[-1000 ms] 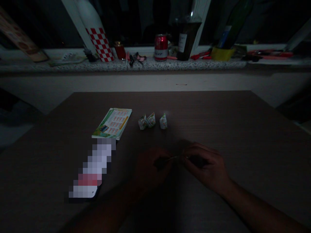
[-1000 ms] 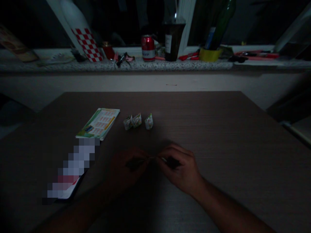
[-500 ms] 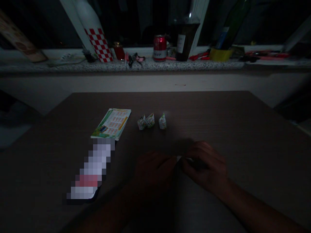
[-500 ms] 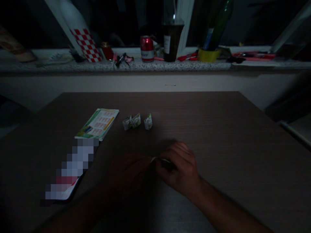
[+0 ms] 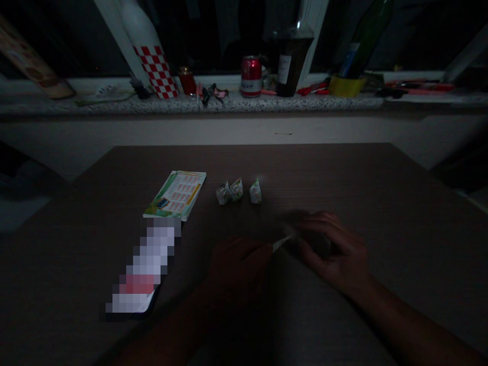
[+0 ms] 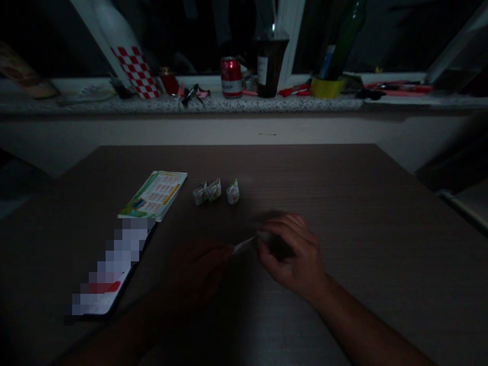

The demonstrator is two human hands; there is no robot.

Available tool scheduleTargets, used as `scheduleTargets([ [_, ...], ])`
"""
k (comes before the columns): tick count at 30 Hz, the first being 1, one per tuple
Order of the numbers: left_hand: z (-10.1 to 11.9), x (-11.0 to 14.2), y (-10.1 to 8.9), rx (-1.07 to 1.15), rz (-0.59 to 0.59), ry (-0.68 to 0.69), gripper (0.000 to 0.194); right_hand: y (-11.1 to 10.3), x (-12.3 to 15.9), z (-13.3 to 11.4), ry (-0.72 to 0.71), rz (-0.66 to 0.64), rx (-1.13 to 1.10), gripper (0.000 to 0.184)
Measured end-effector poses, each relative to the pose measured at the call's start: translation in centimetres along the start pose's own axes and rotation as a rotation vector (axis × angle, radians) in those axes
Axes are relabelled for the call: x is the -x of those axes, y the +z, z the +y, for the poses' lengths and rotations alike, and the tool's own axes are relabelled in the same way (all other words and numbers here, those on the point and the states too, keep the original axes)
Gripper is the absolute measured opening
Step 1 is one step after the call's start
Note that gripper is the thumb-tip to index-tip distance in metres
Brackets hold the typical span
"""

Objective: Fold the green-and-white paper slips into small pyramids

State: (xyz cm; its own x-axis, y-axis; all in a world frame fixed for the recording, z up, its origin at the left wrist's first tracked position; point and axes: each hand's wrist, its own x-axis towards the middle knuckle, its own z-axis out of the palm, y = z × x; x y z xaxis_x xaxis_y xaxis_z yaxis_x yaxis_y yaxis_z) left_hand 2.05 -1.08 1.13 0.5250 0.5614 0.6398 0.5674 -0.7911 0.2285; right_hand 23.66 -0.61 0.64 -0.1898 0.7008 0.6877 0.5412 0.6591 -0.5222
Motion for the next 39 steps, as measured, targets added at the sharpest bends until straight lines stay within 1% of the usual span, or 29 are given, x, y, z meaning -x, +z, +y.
scheduleTargets([
  [2, 0.1, 0.0, 0.1, 0.032, 0.016, -0.011, 0.013, 0.2, 0.0, -0.4, -0.065, -0.039, 0.000, 0.026],
  [5, 0.1, -0.1, 0.3, 0.067, 0.051, -0.025, 0.009, 0.4, -0.1, -0.8, -0.121, -0.053, 0.005, 0.022],
  [13, 0.4, -0.5, 0.4, 0.068, 0.003, -0.087, 0.003, 0.6, 0.0, -0.9, -0.132, -0.115, -0.026, 0.018],
  [19, 0.4, -0.6, 0.5, 0.047, -0.043, -0.036, 0.007, 0.9, 0.0, -1.2, -0.087, -0.123, -0.061, 0.016],
  [25, 0.3, -0.1, 0.6, 0.042, -0.033, 0.053, 0.021, 1.2, 0.1, -1.1, -0.073, -0.094, -0.092, 0.018],
  [30, -0.4, 0.0, 0.6, 0.031, -0.037, 0.067, 0.024, 0.9, 0.2, -0.7, -0.059, -0.057, -0.029, 0.022],
  [32, -0.8, 0.0, 0.6, 0.039, -0.064, 0.042, 0.023, 0.7, 0.1, -0.7, -0.061, -0.067, -0.008, 0.021],
  [36, -1.0, -0.1, 0.5, 0.115, -0.093, -0.029, 0.020, 0.4, -0.1, -0.7, -0.045, -0.143, 0.012, 0.016],
  [37, -1.0, -0.2, 0.4, 0.143, -0.103, -0.075, 0.018, 0.4, -0.1, -0.7, -0.040, -0.159, 0.009, 0.013],
  [39, -0.9, -0.4, 0.2, 0.224, -0.114, -0.226, 0.014, 0.5, 0.0, -0.6, -0.023, -0.171, -0.014, 0.008],
])
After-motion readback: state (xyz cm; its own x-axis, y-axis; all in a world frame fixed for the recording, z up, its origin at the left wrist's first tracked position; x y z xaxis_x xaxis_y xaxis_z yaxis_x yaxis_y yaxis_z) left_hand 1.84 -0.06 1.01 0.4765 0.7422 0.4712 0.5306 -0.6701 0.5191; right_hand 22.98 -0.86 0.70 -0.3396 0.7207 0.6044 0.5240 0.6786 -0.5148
